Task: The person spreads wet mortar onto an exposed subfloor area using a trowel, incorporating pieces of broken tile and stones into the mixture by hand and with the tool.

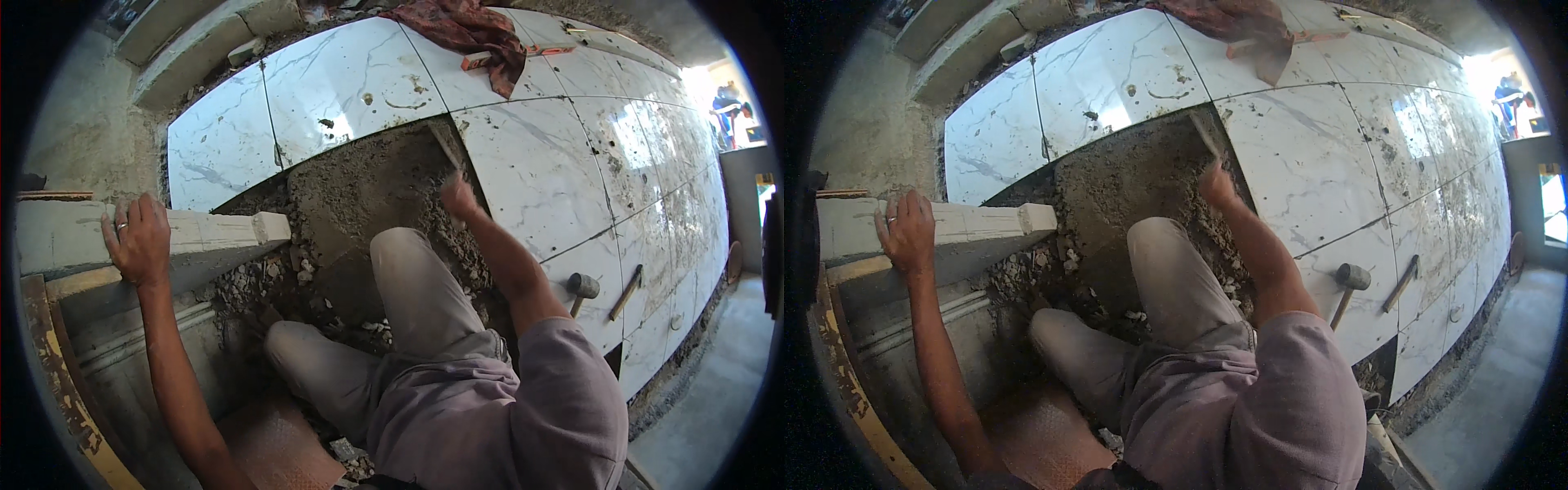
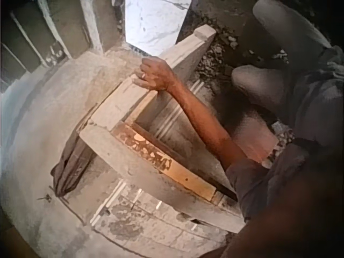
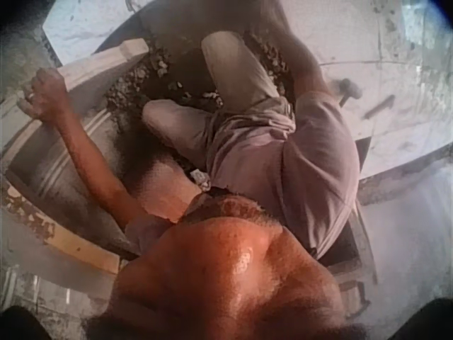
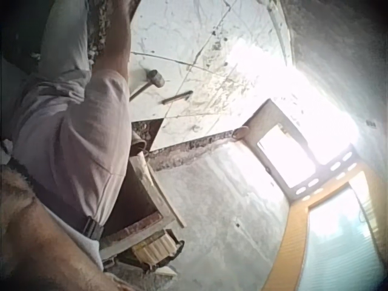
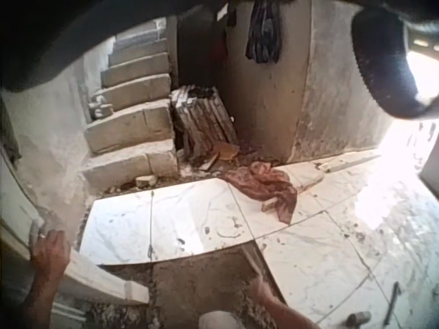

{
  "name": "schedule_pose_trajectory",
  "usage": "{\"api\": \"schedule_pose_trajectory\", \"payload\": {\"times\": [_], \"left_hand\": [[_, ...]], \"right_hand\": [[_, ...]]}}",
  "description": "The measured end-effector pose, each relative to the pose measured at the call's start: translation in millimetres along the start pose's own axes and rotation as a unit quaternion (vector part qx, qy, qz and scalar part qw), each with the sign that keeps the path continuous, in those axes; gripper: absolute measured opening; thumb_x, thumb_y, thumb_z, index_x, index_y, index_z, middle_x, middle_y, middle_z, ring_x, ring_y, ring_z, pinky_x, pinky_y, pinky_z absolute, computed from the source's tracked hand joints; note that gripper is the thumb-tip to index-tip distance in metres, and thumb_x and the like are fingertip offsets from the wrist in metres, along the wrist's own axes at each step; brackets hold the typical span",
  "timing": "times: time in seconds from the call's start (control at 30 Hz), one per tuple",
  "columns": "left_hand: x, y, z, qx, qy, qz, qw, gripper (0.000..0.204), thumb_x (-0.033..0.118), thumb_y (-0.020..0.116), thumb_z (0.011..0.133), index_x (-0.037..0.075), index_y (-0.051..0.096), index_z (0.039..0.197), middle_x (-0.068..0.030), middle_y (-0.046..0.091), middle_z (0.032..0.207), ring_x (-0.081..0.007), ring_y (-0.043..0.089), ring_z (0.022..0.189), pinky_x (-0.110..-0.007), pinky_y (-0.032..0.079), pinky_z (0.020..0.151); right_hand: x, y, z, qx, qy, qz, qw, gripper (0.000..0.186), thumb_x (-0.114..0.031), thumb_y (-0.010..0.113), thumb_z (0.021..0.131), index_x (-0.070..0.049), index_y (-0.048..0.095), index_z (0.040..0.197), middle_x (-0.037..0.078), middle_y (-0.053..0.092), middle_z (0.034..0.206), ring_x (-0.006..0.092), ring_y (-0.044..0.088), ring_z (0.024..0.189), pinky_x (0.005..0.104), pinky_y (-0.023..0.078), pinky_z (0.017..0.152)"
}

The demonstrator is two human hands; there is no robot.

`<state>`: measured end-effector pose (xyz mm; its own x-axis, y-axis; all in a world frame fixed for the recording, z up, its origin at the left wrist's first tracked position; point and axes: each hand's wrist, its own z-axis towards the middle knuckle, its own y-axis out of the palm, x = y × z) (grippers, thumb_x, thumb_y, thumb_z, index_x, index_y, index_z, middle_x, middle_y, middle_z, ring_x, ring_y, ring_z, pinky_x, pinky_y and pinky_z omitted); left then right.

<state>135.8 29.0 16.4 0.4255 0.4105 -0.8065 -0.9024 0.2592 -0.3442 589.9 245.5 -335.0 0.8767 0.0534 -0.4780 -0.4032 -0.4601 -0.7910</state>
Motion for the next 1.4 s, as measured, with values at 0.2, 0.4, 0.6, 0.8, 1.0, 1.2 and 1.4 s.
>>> {"api": "schedule_pose_trajectory", "payload": {"times": [0.2,0.4,0.6,0.8,1.0,1.2,1.4], "left_hand": [[-11.5,4.7,-12.0,-0.023,0.003,0.013,1.0,0.011,0.03,0.066,0.082,0.021,0.067,0.088,0.0054,0.066,0.086,-0.0135,0.062,0.098,-0.038,0.042,0.097],[-1.8,2.1,-0.3,-0.004,-0.007,-0.001,1.0,0.01,0.03,0.067,0.082,0.021,0.066,0.085,0.0062,0.064,0.085,-0.0125,0.06,0.101,-0.037,0.041,0.097],[-7.0,2.3,-2.9,0.047,-0.007,0.005,0.999,0.013,0.029,0.065,0.083,0.023,0.057,0.074,0.0053,0.058,0.075,-0.011,0.06,0.093,-0.035,0.041,0.096],[-8.2,2.7,-5.6,0.044,-0.006,0.007,0.999,0.016,0.029,0.065,0.083,0.022,0.056,0.072,0.0046,0.056,0.072,-0.0113,0.061,0.092,-0.035,0.04,0.097],[-20.4,2.1,-14.4,0.05,-0.001,0.018,0.999,0.017,0.029,0.064,0.084,0.02,0.055,0.071,0.0038,0.055,0.072,-0.0124,0.061,0.092,-0.036,0.04,0.097],[16.2,-6.7,20.5,0.067,-0.032,-0.051,0.996,0.018,0.028,0.064,0.084,0.02,0.054,0.071,0.0032,0.056,0.073,-0.0128,0.061,0.093,-0.036,0.04,0.097],[-7.1,1.3,-1.2,0.062,-0.027,-0.018,0.998,0.018,0.027,0.063,0.084,0.019,0.054,0.071,0.0028,0.055,0.072,-0.013,0.061,0.093,-0.037,0.041,0.097]], "right_hand": [[-61.5,-21.4,-33.3,-0.016,0.109,0.172,0.979,0.056,-0.022,0.053,0.088,0.009,0.032,0.13,0.032,0.059,0.105,0.0433,0.059,0.099,0.0483,0.05,0.079],[-39.3,41.4,16.8,-0.009,-0.167,-0.402,0.9,0.043,-0.016,0.046,0.091,0.011,0.036,0.123,0.036,0.056,0.106,0.0423,0.061,0.096,0.0485,0.05,0.076],[-54.1,33.6,0.0,-0.061,-0.235,-0.282,0.928,0.035,-0.019,0.05,0.091,0.009,0.039,0.108,0.031,0.06,0.089,0.0374,0.064,0.085,0.0435,0.053,0.068],[-52.8,82.9,-6.5,-0.069,-0.134,-0.014,0.988,0.042,-0.019,0.045,0.09,0.011,0.036,0.119,0.034,0.059,0.096,0.0436,0.062,0.087,0.0485,0.05,0.074],[-98.8,58.4,-24.5,-0.073,-0.072,0.035,0.994,0.051,-0.018,0.049,0.086,0.015,0.039,0.123,0.034,0.057,0.107,0.0462,0.061,0.089,0.0514,0.048,0.078],[-19.9,85.0,20.4,0.008,-0.114,-0.165,0.98,0.044,-0.021,0.045,0.092,0.012,0.048,0.121,0.035,0.055,0.113,0.0429,0.061,0.098,0.0464,0.052,0.076],[-96.1,74.0,-15.4,-0.032,-0.126,-0.095,0.987,0.052,-0.024,0.053,0.086,0.006,0.036,0.125,0.032,0.062,0.097,0.0464,0.06,0.098,0.0474,0.05,0.08]]}}
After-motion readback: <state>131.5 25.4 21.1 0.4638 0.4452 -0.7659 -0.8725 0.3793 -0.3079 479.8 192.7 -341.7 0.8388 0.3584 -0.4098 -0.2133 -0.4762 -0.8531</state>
